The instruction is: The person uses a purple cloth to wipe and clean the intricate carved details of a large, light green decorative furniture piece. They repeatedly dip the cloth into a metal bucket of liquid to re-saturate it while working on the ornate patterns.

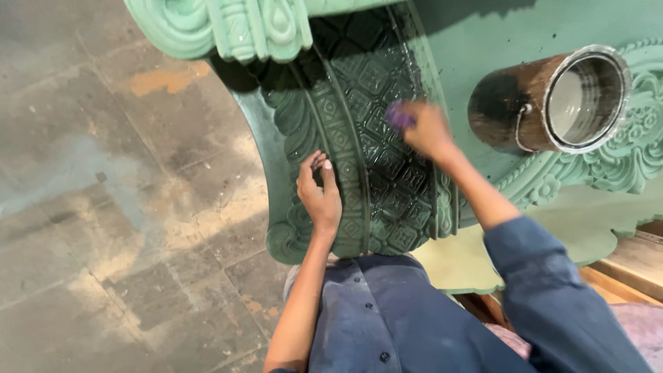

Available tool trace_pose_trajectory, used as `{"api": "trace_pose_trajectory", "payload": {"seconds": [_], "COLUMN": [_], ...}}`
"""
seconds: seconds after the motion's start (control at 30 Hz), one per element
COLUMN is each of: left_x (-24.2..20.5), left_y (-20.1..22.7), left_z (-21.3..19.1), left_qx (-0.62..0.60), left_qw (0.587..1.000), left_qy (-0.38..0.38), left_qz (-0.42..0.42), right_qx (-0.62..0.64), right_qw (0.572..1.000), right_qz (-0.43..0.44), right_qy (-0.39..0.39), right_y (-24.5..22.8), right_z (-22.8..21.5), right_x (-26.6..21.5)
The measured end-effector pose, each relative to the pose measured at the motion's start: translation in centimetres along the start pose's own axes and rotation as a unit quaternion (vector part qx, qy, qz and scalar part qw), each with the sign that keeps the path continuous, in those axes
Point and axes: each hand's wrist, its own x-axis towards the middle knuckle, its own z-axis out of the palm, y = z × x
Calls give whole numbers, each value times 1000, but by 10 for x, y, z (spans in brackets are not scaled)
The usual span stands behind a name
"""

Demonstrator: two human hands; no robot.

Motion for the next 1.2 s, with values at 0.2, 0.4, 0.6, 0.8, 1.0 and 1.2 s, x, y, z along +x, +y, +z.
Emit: {"api": "trace_pose_trajectory", "payload": {"seconds": [0.2,0.4,0.6,0.8,1.0,1.2], "left_x": [-3,-12,-18,-27,-29,-31], "left_y": [-2,-3,-9,-10,-6,-6], "left_z": [9,12,13,15,-11,-31], "left_qx": [-9,2,-2,-15,23,36], "left_qw": [1000,999,998,995,998,999], "left_qy": [-21,-32,-56,-92,-61,-24], "left_qz": [2,25,23,23,26,24], "right_qx": [64,75,164,49,33,41], "right_qw": [996,989,980,994,986,963], "right_qz": [37,-116,94,76,56,15], "right_qy": [51,43,63,63,156,266], "right_y": [23,-40,2,27,31,-1], "right_z": [21,67,31,20,33,33], "right_x": [-23,-108,-126,-183,-150,7]}}
